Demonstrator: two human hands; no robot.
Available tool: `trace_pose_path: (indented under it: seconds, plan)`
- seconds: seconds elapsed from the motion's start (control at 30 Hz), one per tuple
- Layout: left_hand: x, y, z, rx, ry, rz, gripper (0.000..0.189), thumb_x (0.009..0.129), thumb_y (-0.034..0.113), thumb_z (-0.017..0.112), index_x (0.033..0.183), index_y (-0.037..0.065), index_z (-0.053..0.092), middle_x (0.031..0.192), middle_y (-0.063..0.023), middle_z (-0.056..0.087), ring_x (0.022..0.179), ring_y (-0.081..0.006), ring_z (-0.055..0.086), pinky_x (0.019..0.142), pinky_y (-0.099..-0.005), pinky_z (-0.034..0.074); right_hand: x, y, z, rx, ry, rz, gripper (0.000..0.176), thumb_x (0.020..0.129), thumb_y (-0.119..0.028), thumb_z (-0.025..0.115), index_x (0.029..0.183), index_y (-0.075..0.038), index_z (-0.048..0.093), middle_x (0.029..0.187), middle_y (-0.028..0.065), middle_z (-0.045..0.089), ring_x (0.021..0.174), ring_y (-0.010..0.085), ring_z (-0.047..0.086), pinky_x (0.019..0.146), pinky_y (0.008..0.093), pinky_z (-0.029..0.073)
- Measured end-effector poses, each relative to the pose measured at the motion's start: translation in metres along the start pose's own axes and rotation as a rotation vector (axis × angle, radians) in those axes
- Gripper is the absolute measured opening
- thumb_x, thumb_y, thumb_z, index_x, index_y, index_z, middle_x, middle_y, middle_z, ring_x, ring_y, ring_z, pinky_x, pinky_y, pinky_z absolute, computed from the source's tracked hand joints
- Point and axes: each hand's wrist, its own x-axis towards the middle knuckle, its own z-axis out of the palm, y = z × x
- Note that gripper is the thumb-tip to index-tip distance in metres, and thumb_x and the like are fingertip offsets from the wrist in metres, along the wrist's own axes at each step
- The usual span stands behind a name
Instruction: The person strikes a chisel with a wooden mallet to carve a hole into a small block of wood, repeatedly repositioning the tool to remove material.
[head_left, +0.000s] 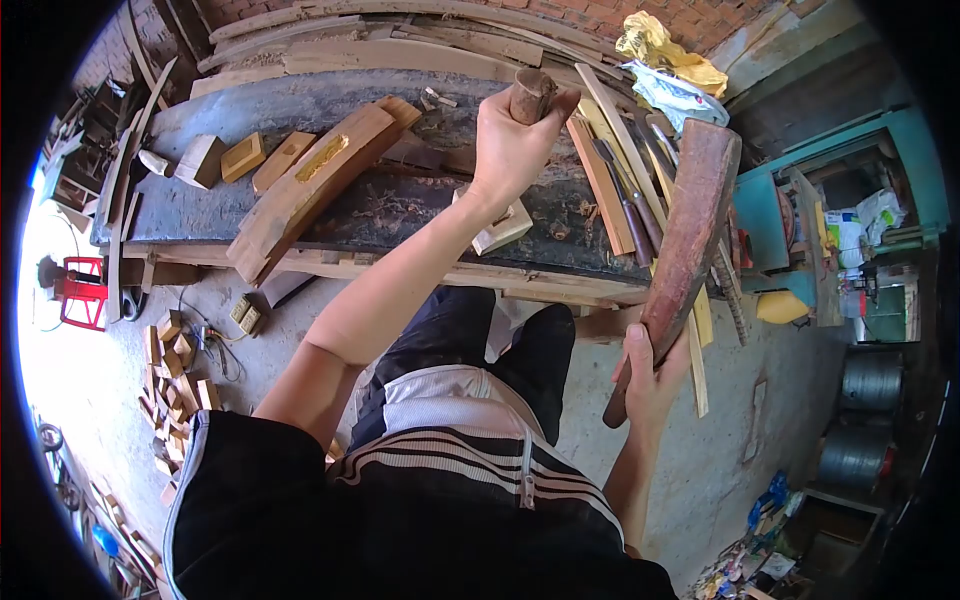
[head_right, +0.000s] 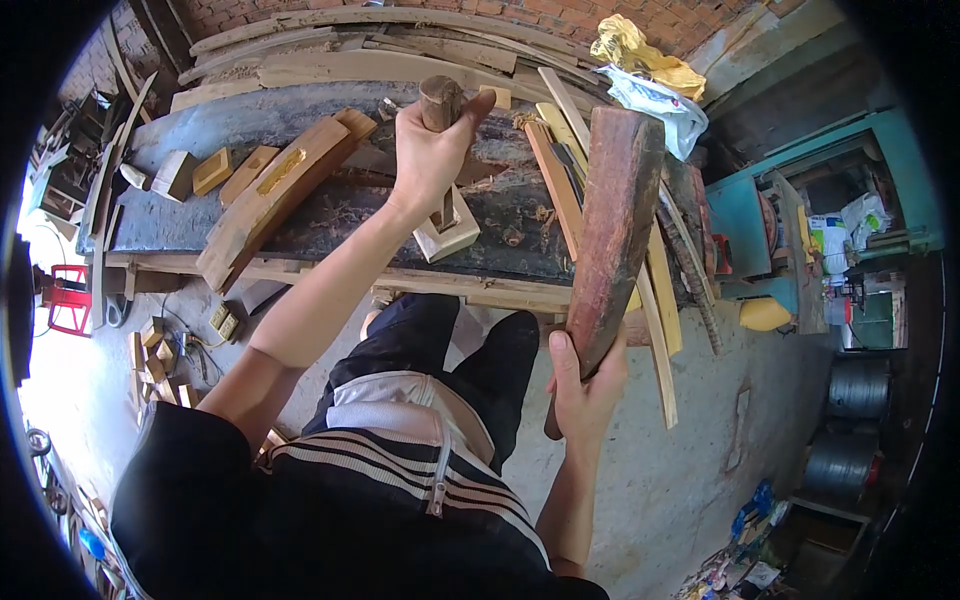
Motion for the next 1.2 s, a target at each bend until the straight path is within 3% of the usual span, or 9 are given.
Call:
trace_pose_path:
  seconds: [0.17, 0.27, 0.57, 0.67, 0.73, 0.8, 0.93, 1.0, 1.2]
  plan:
    - [-0.005, -0.008, 0.011, -0.043, 0.03, 0.001, 0.023, 0.09, 0.018, 0.075, 0.088, -0.004, 0.07, 0.076, -0.0024, 0.071, 0.071, -0.0044, 0.058, 0.066, -0.0252, 0.049, -0.003, 0.002, 0.004, 0.001, 0.012, 0.011, 0.042, 0.091, -0.023, 0.071, 0.117, 0.003, 0.052, 0.08, 0.0045, 0.061, 0.049, 0.0075, 0.051, 0.044, 0.0229, 0.041]
    - [-0.009, -0.01, 0.015, -0.107, 0.068, 0.099, 0.025, 0.09, 0.019, 0.076, 0.091, -0.004, 0.068, 0.079, -0.0032, 0.071, 0.072, -0.0049, 0.057, 0.067, -0.0251, 0.049, -0.003, 0.003, 0.003, 0.001, 0.011, 0.02, 0.041, 0.091, -0.023, 0.071, 0.117, 0.003, 0.052, 0.08, 0.0051, 0.061, 0.049, 0.008, 0.051, 0.043, 0.0233, 0.041]
    - [-0.009, -0.012, 0.01, -0.017, 0.067, 0.231, 0.041, 0.097, 0.036, 0.066, 0.105, 0.0, 0.05, 0.088, -0.0125, 0.061, 0.08, -0.0166, 0.052, 0.075, -0.0314, 0.049, -0.001, 0.007, 0.006, 0.055, 0.011, 0.107, 0.038, 0.092, -0.022, 0.07, 0.115, 0.003, 0.053, 0.081, 0.0071, 0.061, 0.048, 0.0097, 0.052, 0.043, 0.0242, 0.042]
    - [0.006, -0.026, -0.004, 0.128, -0.063, 0.255, 0.046, 0.095, 0.039, 0.068, 0.108, 0.0, 0.047, 0.085, -0.016, 0.065, 0.073, -0.0217, 0.062, 0.068, -0.0322, 0.051, 0.0, 0.007, 0.007, 0.048, 0.016, 0.104, 0.038, 0.092, -0.023, 0.07, 0.114, 0.004, 0.053, 0.08, 0.0069, 0.06, 0.048, 0.0098, 0.051, 0.043, 0.0245, 0.042]
    - [0.01, -0.027, -0.006, 0.183, -0.046, 0.294, 0.047, 0.094, 0.039, 0.069, 0.108, 0.0, 0.046, 0.081, -0.0161, 0.065, 0.071, -0.024, 0.064, 0.067, -0.0331, 0.051, 0.0, 0.008, 0.009, 0.045, 0.021, 0.11, 0.038, 0.092, -0.024, 0.069, 0.113, 0.004, 0.053, 0.079, 0.0067, 0.06, 0.048, 0.0098, 0.051, 0.043, 0.0247, 0.042]
    - [0.014, -0.027, -0.008, 0.291, 0.004, 0.383, 0.049, 0.092, 0.039, 0.071, 0.108, 0.001, 0.045, 0.075, -0.0163, 0.065, 0.068, -0.0285, 0.068, 0.064, -0.0349, 0.053, 0.003, 0.01, 0.012, 0.032, 0.006, 0.088, 0.034, 0.094, -0.029, 0.064, 0.108, 0.0, 0.053, 0.065, 0.0036, 0.051, 0.044, 0.0109, 0.048, 0.041, 0.025, 0.04]
    - [0.017, -0.028, 0.005, 0.244, 0.022, 0.405, 0.049, 0.092, 0.04, 0.072, 0.108, 0.001, 0.046, 0.078, -0.0188, 0.066, 0.072, -0.0327, 0.07, 0.066, -0.037, 0.053, 0.009, 0.0, 0.015, 0.05, -0.002, 0.111, 0.035, 0.094, -0.03, 0.064, 0.107, 0.0, 0.053, 0.065, 0.0039, 0.051, 0.044, 0.0109, 0.047, 0.041, 0.0251, 0.04]
    - [0.018, -0.028, 0.009, 0.269, -0.072, 0.326, 0.048, 0.092, 0.04, 0.072, 0.108, 0.001, 0.047, 0.081, -0.0207, 0.067, 0.074, -0.0368, 0.07, 0.068, -0.0384, 0.054, 0.013, -0.009, 0.016, 0.082, -0.003, 0.086, 0.035, 0.094, -0.031, 0.064, 0.106, 0.0, 0.054, 0.065, 0.004, 0.051, 0.044, 0.0109, 0.047, 0.04, 0.025, 0.039]
    - [0.024, -0.031, 0.016, 0.276, -0.138, 0.291, 0.047, 0.092, 0.039, 0.072, 0.11, 0.001, 0.05, 0.088, -0.0224, 0.069, 0.08, -0.0358, 0.071, 0.072, -0.0372, 0.054, 0.02, -0.009, 0.014, 0.07, 0.017, 0.072, 0.034, 0.094, -0.031, 0.064, 0.107, -0.001, 0.054, 0.065, 0.0037, 0.051, 0.045, 0.01, 0.047, 0.041, 0.0247, 0.038]
